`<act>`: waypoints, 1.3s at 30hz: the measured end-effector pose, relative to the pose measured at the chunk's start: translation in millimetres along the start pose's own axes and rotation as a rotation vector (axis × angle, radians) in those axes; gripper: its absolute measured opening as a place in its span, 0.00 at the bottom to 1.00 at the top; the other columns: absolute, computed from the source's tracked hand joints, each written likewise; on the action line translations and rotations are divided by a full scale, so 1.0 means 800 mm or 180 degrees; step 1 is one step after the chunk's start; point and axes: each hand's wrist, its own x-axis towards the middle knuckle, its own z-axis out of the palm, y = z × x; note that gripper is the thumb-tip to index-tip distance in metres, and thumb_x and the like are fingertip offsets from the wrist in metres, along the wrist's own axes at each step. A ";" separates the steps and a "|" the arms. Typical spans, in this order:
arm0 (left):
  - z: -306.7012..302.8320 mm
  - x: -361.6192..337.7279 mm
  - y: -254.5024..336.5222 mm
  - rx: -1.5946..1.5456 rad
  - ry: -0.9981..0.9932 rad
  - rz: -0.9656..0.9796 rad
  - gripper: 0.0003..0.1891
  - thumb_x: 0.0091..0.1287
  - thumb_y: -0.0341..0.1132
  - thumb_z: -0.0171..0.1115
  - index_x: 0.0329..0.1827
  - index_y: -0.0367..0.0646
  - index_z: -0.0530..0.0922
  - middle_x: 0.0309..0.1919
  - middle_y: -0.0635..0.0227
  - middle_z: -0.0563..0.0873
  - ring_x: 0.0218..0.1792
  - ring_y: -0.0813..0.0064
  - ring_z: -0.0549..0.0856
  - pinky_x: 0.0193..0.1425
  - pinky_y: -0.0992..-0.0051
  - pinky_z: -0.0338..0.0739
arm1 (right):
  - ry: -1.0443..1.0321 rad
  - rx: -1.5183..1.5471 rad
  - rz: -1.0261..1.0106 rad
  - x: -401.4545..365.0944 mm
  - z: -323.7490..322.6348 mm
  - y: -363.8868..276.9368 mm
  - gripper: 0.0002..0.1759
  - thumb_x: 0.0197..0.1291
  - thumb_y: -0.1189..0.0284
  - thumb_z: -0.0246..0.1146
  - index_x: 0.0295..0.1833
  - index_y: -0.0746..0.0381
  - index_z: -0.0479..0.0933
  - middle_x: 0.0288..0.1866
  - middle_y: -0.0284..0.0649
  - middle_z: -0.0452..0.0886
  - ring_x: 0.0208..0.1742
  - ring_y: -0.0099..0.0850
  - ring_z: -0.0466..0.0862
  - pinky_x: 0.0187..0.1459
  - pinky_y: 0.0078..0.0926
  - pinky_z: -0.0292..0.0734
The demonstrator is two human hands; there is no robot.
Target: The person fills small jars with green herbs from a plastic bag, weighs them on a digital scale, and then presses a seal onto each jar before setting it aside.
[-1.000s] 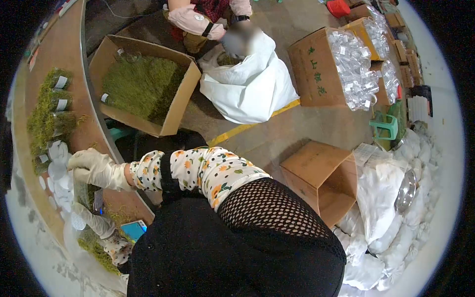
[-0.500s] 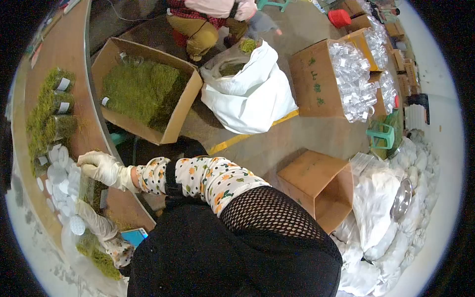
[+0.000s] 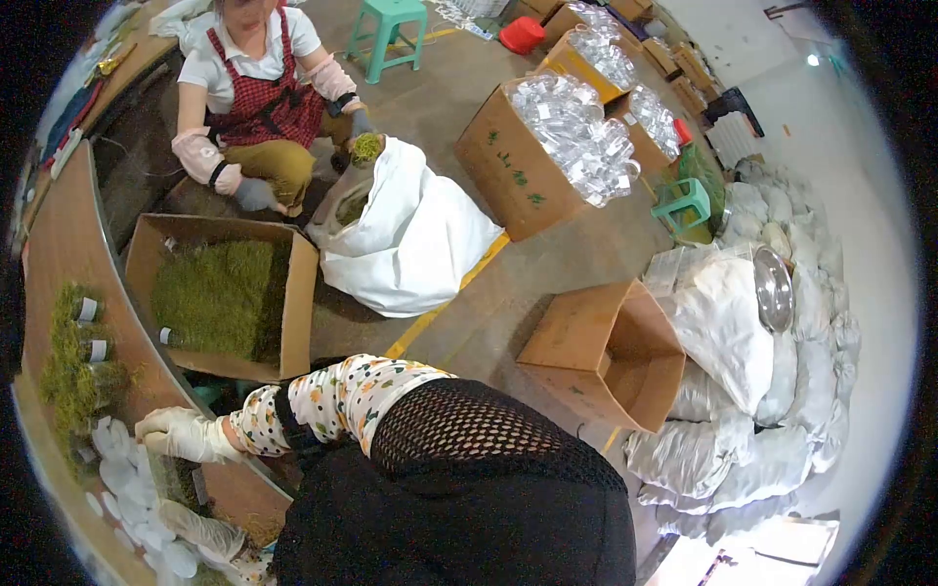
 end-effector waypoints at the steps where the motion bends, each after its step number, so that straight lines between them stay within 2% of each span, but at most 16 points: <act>1: 0.004 0.000 -0.001 -0.0076 -0.0016 -0.0025 0.33 0.72 0.53 0.58 0.72 0.40 0.66 0.66 0.58 0.72 0.60 0.64 0.76 0.63 0.66 0.74 | -0.0007 -0.0011 0.0001 0.000 -0.001 -0.003 0.16 0.65 0.65 0.56 0.51 0.62 0.80 0.54 0.47 0.81 0.60 0.44 0.78 0.63 0.40 0.70; 5: 0.002 -0.001 -0.003 -0.0380 -0.0096 -0.0190 0.33 0.72 0.54 0.58 0.72 0.41 0.65 0.66 0.58 0.72 0.61 0.64 0.76 0.63 0.65 0.74 | 0.0187 -0.0064 -0.0114 0.000 0.006 0.004 0.18 0.63 0.64 0.54 0.52 0.62 0.80 0.51 0.50 0.82 0.57 0.46 0.79 0.60 0.38 0.72; 8: -0.004 -0.004 -0.003 -0.0582 -0.0123 -0.0312 0.33 0.72 0.54 0.57 0.73 0.41 0.65 0.66 0.58 0.72 0.62 0.64 0.75 0.64 0.65 0.74 | 0.0040 -0.0365 -0.0159 0.000 0.002 -0.006 0.17 0.63 0.64 0.54 0.51 0.62 0.80 0.51 0.49 0.81 0.57 0.47 0.78 0.60 0.40 0.71; 9: -0.002 -0.006 -0.002 -0.0677 -0.0149 -0.0363 0.33 0.72 0.54 0.57 0.73 0.41 0.65 0.66 0.59 0.72 0.62 0.64 0.75 0.64 0.65 0.74 | 0.0087 -0.0606 -0.0344 -0.003 0.007 -0.006 0.17 0.60 0.63 0.58 0.50 0.60 0.80 0.52 0.50 0.80 0.56 0.50 0.78 0.59 0.43 0.71; 12: -0.013 -0.012 -0.001 -0.0894 -0.0191 -0.0512 0.33 0.72 0.54 0.57 0.73 0.42 0.64 0.67 0.59 0.71 0.62 0.64 0.75 0.64 0.65 0.74 | -0.0188 -0.1218 -0.1437 -0.019 0.015 -0.036 0.18 0.56 0.61 0.61 0.49 0.59 0.80 0.52 0.51 0.79 0.55 0.53 0.77 0.56 0.46 0.72; 13: -0.016 -0.016 -0.001 -0.0969 -0.0195 -0.0561 0.33 0.72 0.54 0.56 0.73 0.42 0.64 0.67 0.59 0.71 0.63 0.64 0.75 0.64 0.65 0.74 | -0.0445 -0.1213 -0.1527 -0.016 0.020 -0.034 0.19 0.52 0.58 0.64 0.48 0.54 0.81 0.51 0.51 0.78 0.53 0.54 0.76 0.53 0.48 0.74; 16: -0.024 -0.024 0.002 -0.1184 -0.0193 -0.0670 0.33 0.72 0.54 0.56 0.73 0.42 0.64 0.67 0.59 0.71 0.63 0.64 0.74 0.64 0.65 0.74 | -0.1115 -0.1547 -0.2114 -0.021 0.012 -0.062 0.18 0.52 0.56 0.64 0.48 0.49 0.82 0.53 0.50 0.78 0.52 0.54 0.76 0.51 0.49 0.75; 17: -0.026 -0.028 0.004 -0.1262 -0.0186 -0.0715 0.33 0.72 0.54 0.56 0.73 0.43 0.63 0.67 0.59 0.71 0.64 0.65 0.74 0.64 0.65 0.74 | -0.1108 -0.1552 -0.2320 -0.022 0.020 -0.055 0.20 0.51 0.54 0.64 0.52 0.43 0.82 0.56 0.47 0.78 0.52 0.53 0.76 0.50 0.50 0.76; 20: -0.026 -0.037 0.003 -0.1471 -0.0152 -0.0845 0.33 0.72 0.54 0.56 0.74 0.43 0.63 0.67 0.59 0.70 0.64 0.65 0.74 0.65 0.65 0.74 | -0.1627 -0.1253 -0.2629 -0.023 0.032 -0.047 0.23 0.51 0.53 0.64 0.55 0.40 0.81 0.57 0.44 0.78 0.53 0.53 0.77 0.49 0.50 0.77; 22: -0.028 -0.043 0.005 -0.1608 -0.0116 -0.0881 0.33 0.72 0.54 0.55 0.74 0.43 0.63 0.68 0.60 0.70 0.65 0.65 0.73 0.65 0.65 0.74 | -0.1762 -0.1422 -0.2299 -0.032 0.034 -0.055 0.23 0.50 0.54 0.63 0.55 0.38 0.81 0.55 0.42 0.79 0.50 0.50 0.78 0.46 0.48 0.79; 24: -0.030 -0.049 0.006 -0.1763 -0.0124 -0.0930 0.33 0.72 0.54 0.55 0.74 0.44 0.62 0.68 0.60 0.70 0.65 0.65 0.73 0.65 0.65 0.73 | -0.1659 -0.1723 -0.1996 -0.036 0.038 -0.066 0.17 0.48 0.60 0.66 0.47 0.44 0.81 0.57 0.42 0.78 0.52 0.51 0.79 0.44 0.46 0.81; 27: -0.034 -0.057 0.010 -0.1987 -0.0181 -0.1014 0.33 0.73 0.54 0.55 0.74 0.44 0.62 0.68 0.60 0.70 0.66 0.65 0.73 0.66 0.65 0.73 | -0.1301 -0.1431 -0.2160 -0.027 0.047 -0.051 0.15 0.47 0.63 0.67 0.44 0.49 0.83 0.52 0.46 0.81 0.47 0.49 0.82 0.44 0.44 0.81; 31: -0.036 -0.061 0.010 -0.2192 -0.0278 -0.1082 0.33 0.73 0.54 0.54 0.74 0.45 0.61 0.69 0.60 0.69 0.67 0.65 0.72 0.66 0.65 0.73 | -0.1202 -0.1396 -0.2189 -0.024 0.050 -0.055 0.12 0.49 0.65 0.67 0.41 0.52 0.83 0.53 0.46 0.81 0.48 0.50 0.82 0.43 0.43 0.81; 36: -0.035 -0.066 0.012 -0.2264 -0.0291 -0.1108 0.33 0.73 0.54 0.53 0.75 0.45 0.60 0.69 0.61 0.69 0.68 0.65 0.72 0.67 0.64 0.73 | -0.1212 -0.1443 -0.2069 -0.022 0.045 -0.062 0.13 0.48 0.65 0.67 0.42 0.51 0.84 0.53 0.44 0.81 0.48 0.48 0.82 0.44 0.43 0.81; 39: -0.027 -0.071 0.008 -0.2223 -0.0191 -0.0913 0.33 0.73 0.54 0.53 0.75 0.46 0.60 0.69 0.61 0.69 0.68 0.65 0.71 0.67 0.65 0.73 | -0.1180 -0.1485 -0.2037 -0.018 0.052 -0.066 0.13 0.48 0.64 0.66 0.42 0.50 0.84 0.54 0.43 0.81 0.48 0.48 0.81 0.43 0.43 0.80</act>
